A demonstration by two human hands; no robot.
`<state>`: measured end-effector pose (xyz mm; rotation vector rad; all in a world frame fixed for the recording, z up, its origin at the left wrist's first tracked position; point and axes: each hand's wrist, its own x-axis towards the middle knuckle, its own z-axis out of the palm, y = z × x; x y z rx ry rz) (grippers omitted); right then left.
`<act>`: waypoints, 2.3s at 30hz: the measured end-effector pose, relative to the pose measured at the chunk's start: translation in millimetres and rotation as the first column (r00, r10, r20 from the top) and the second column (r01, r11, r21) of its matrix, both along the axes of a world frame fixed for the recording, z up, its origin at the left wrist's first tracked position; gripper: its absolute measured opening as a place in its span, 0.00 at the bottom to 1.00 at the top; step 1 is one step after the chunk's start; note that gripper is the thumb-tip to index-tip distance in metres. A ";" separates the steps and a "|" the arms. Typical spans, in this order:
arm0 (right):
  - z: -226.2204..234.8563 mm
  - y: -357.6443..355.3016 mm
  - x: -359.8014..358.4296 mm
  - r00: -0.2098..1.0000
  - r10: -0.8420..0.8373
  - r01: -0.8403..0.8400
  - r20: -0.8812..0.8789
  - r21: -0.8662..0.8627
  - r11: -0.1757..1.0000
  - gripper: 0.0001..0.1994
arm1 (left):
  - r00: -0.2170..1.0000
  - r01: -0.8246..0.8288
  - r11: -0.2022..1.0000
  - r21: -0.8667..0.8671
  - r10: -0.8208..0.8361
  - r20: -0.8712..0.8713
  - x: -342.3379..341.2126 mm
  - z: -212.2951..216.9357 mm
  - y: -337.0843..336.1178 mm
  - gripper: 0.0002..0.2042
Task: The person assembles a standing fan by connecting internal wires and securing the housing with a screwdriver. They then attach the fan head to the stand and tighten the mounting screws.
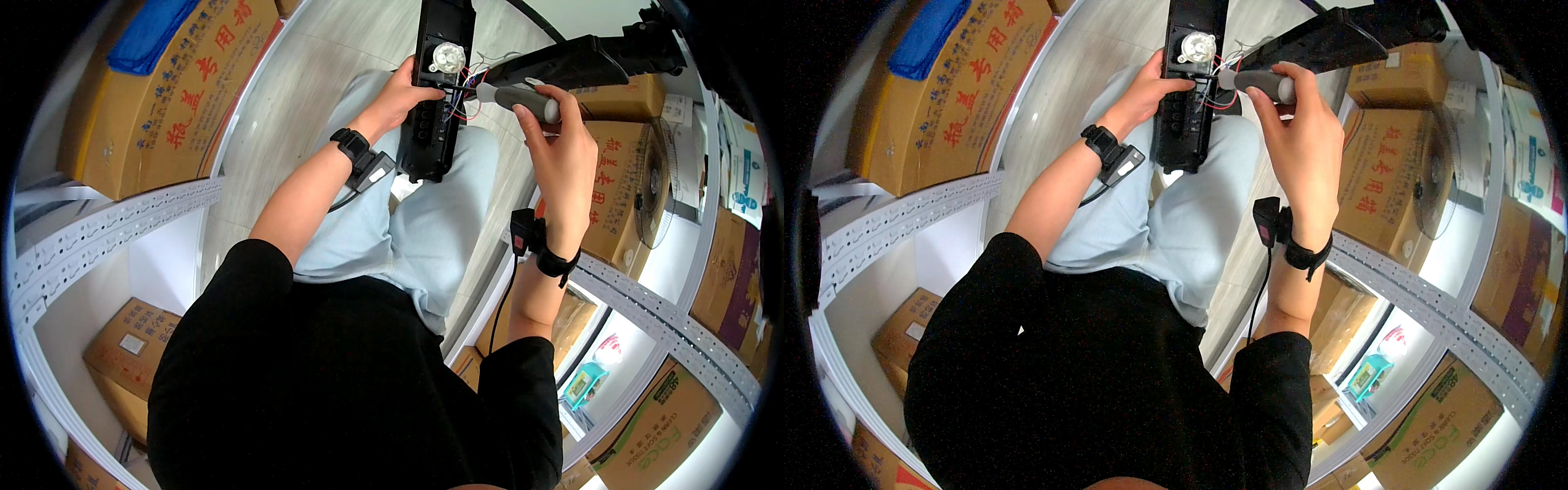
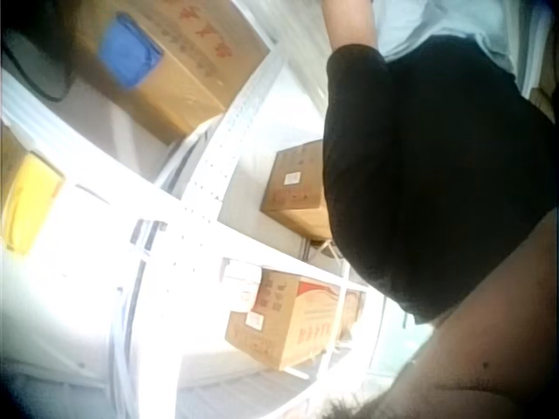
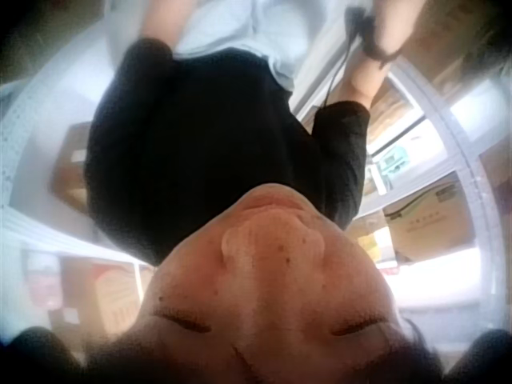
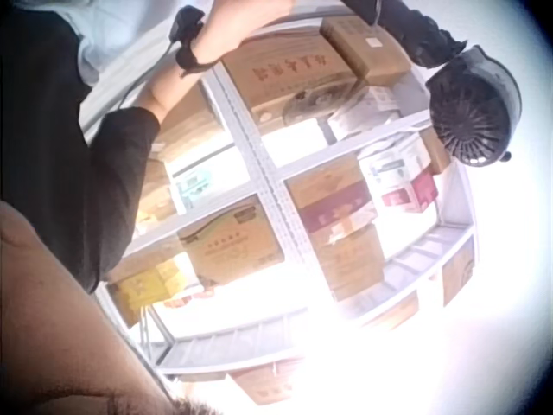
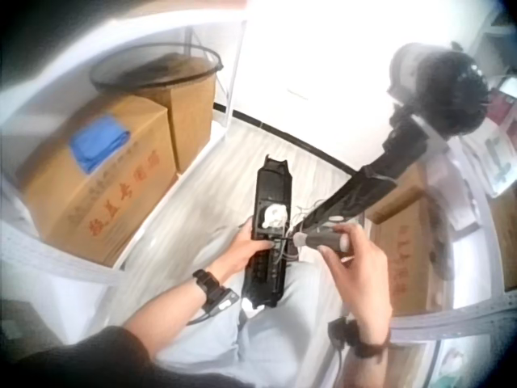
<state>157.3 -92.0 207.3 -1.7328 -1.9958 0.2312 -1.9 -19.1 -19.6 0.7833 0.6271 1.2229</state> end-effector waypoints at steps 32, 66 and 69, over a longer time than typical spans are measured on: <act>-34.1 26.6 3.1 0.937 0.035 0.080 -0.347 0.311 0.947 0.13 | 0.992 -0.010 1.000 0.006 0.010 0.129 -4.2 24.8 -11.2 0.48; -30.3 -7.4 16.5 0.759 -0.151 0.165 -0.634 -0.037 0.986 0.10 | 0.994 -0.041 0.998 -0.039 0.045 0.103 -0.4 3.8 -7.3 0.09; -30.8 -7.9 17.4 0.775 -0.147 0.162 -0.614 -0.033 0.986 0.11 | 0.996 -0.033 0.999 -0.010 0.034 0.079 -2.0 6.8 -8.2 0.08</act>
